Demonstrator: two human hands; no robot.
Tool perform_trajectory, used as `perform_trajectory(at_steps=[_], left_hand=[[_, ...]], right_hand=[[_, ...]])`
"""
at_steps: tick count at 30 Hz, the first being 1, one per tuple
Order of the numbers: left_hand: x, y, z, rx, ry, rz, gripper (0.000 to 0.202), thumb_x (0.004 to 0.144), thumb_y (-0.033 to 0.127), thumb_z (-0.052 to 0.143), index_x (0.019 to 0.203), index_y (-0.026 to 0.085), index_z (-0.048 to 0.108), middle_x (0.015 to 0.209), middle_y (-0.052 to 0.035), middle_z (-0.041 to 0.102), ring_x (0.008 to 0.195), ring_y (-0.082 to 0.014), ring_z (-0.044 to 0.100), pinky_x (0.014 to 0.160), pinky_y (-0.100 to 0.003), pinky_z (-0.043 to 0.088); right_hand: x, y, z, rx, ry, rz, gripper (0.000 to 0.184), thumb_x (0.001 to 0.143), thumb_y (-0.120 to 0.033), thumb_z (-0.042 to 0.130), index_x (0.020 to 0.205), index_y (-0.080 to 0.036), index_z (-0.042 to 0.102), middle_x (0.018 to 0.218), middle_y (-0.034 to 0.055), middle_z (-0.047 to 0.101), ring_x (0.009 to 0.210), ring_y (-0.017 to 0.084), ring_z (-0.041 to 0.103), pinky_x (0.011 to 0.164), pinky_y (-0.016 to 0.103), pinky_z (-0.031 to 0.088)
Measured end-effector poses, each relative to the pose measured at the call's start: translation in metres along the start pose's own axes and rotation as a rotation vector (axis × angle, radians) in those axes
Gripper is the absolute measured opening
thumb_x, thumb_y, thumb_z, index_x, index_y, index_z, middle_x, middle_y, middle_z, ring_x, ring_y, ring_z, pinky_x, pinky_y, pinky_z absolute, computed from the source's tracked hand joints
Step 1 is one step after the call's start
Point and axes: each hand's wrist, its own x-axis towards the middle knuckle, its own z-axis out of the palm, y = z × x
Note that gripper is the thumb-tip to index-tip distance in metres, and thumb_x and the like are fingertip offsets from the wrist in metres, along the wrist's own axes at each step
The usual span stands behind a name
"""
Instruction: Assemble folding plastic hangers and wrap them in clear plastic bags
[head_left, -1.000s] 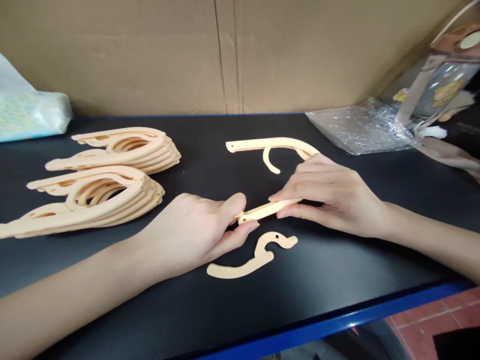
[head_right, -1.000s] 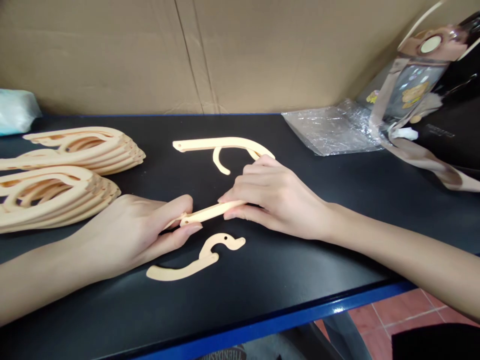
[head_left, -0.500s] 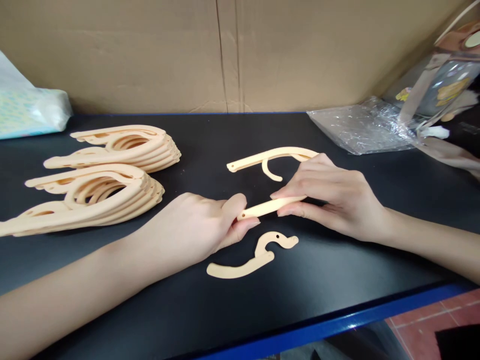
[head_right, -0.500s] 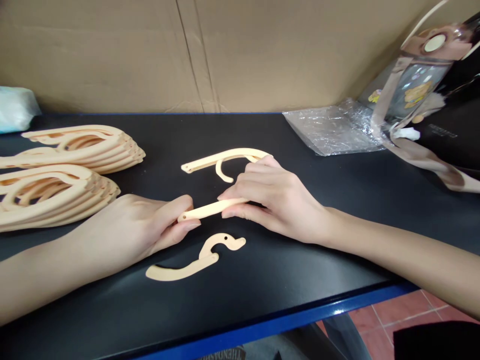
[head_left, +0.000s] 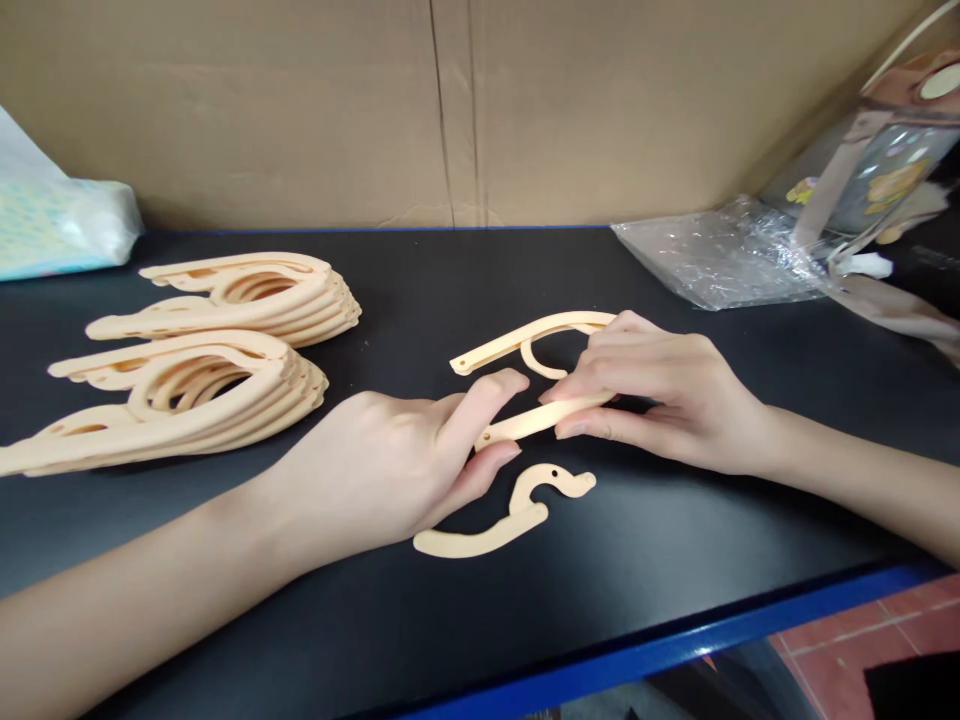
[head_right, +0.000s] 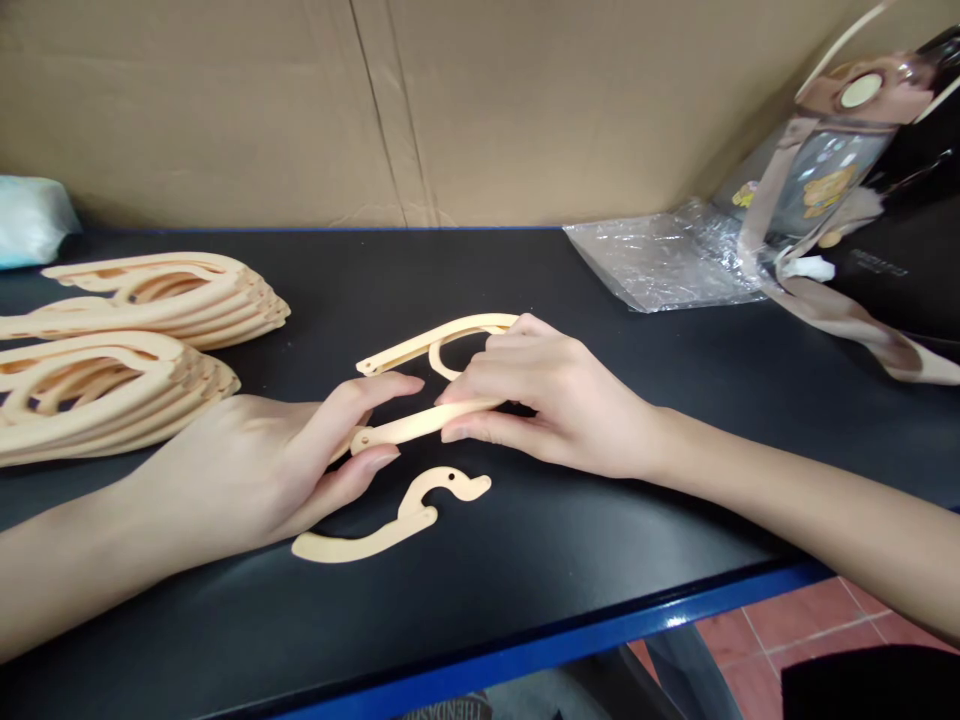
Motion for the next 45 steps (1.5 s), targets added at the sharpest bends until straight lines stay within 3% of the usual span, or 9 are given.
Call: perform_trajectory(at_steps=[7,11,14,19,25,30,34,41,45], left_hand=[[-0.001,0.002,-0.002,0.043,0.014,0.077,0.029,0.108,0.022,0.02,0.114,0.014,0.047,0.072,0.0017,0.073,0.042,-0.0155,0.064,0.033,-0.03,0.035],[-0.001,0.002,-0.003,0.039,0.023,0.077,0.028,0.107,0.023,0.022,0.117,0.014,0.048,0.067,0.0041,0.071,0.042,-0.0143,0.062,0.036,-0.029,0.035],[-0.002,0.003,-0.003,-0.027,0.024,0.085,0.023,0.105,0.023,0.031,0.105,0.017,0.054,0.064,0.0047,0.066,0.046,-0.0132,0.06,0.039,-0.028,0.035],[-0.006,0.004,-0.002,-0.226,0.058,0.112,0.018,0.09,0.013,0.04,0.083,0.018,0.056,0.06,0.0033,0.053,0.048,-0.0129,0.047,0.043,-0.028,0.034],[-0.009,0.002,-0.008,-0.268,0.108,0.195,0.022,0.072,0.006,0.039,0.072,0.022,0.054,0.067,-0.004,0.059,0.062,-0.02,0.05,0.052,-0.032,0.044],[-0.007,0.0,-0.007,-0.257,0.161,0.133,0.025,0.079,0.007,0.038,0.09,0.018,0.058,0.094,-0.0078,0.07,0.09,-0.024,0.059,0.076,-0.037,0.051],[-0.005,0.0,-0.004,-0.25,0.152,0.048,0.03,0.09,0.003,0.038,0.106,0.019,0.057,0.116,-0.0061,0.068,0.114,-0.0232,0.056,0.094,-0.037,0.045],[-0.006,-0.001,0.0,-0.513,0.09,-0.173,0.023,0.102,0.012,0.04,0.11,0.021,0.06,0.133,-0.0059,0.058,0.12,-0.0175,0.053,0.098,-0.029,0.044],[-0.009,-0.001,0.002,-0.705,0.033,-0.254,0.027,0.105,0.017,0.037,0.108,0.02,0.064,0.133,-0.0034,0.064,0.129,-0.0148,0.055,0.111,-0.027,0.04]], right_hand=[[0.0,-0.002,0.0,0.066,0.008,0.021,0.007,0.096,-0.025,0.065,0.097,-0.019,0.069,0.087,-0.0004,0.077,0.078,0.013,0.068,0.082,0.03,0.043],[0.001,-0.003,-0.002,0.037,-0.035,0.025,0.01,0.097,-0.027,0.063,0.095,-0.019,0.069,0.082,-0.0016,0.075,0.072,0.011,0.065,0.081,0.03,0.042],[0.002,-0.001,-0.003,-0.051,-0.066,-0.003,0.017,0.098,-0.032,0.061,0.092,-0.018,0.069,0.082,-0.0013,0.074,0.074,0.012,0.064,0.082,0.032,0.042],[0.002,0.007,-0.007,-0.124,-0.16,-0.025,0.034,0.096,-0.048,0.058,0.09,-0.017,0.069,0.08,0.001,0.072,0.078,0.015,0.063,0.081,0.033,0.041],[0.0,0.017,-0.011,-0.132,-0.119,-0.032,0.041,0.093,-0.058,0.058,0.093,-0.019,0.07,0.088,0.0026,0.073,0.088,0.018,0.062,0.09,0.038,0.038],[-0.001,0.025,-0.019,-0.126,-0.097,0.002,0.042,0.088,-0.059,0.061,0.098,-0.02,0.071,0.097,0.006,0.072,0.091,0.021,0.06,0.083,0.037,0.043],[-0.002,0.033,-0.022,-0.107,-0.06,0.044,0.039,0.086,-0.057,0.066,0.097,-0.019,0.071,0.102,0.0081,0.07,0.094,0.022,0.06,0.083,0.038,0.046],[-0.004,0.038,-0.017,-0.108,0.009,0.082,0.034,0.085,-0.054,0.07,0.084,-0.02,0.067,0.093,0.0073,0.07,0.088,0.022,0.059,0.078,0.036,0.047],[-0.004,0.035,-0.014,-0.141,0.008,0.1,0.036,0.084,-0.055,0.069,0.084,-0.02,0.067,0.093,0.0074,0.07,0.088,0.022,0.058,0.078,0.037,0.047]])
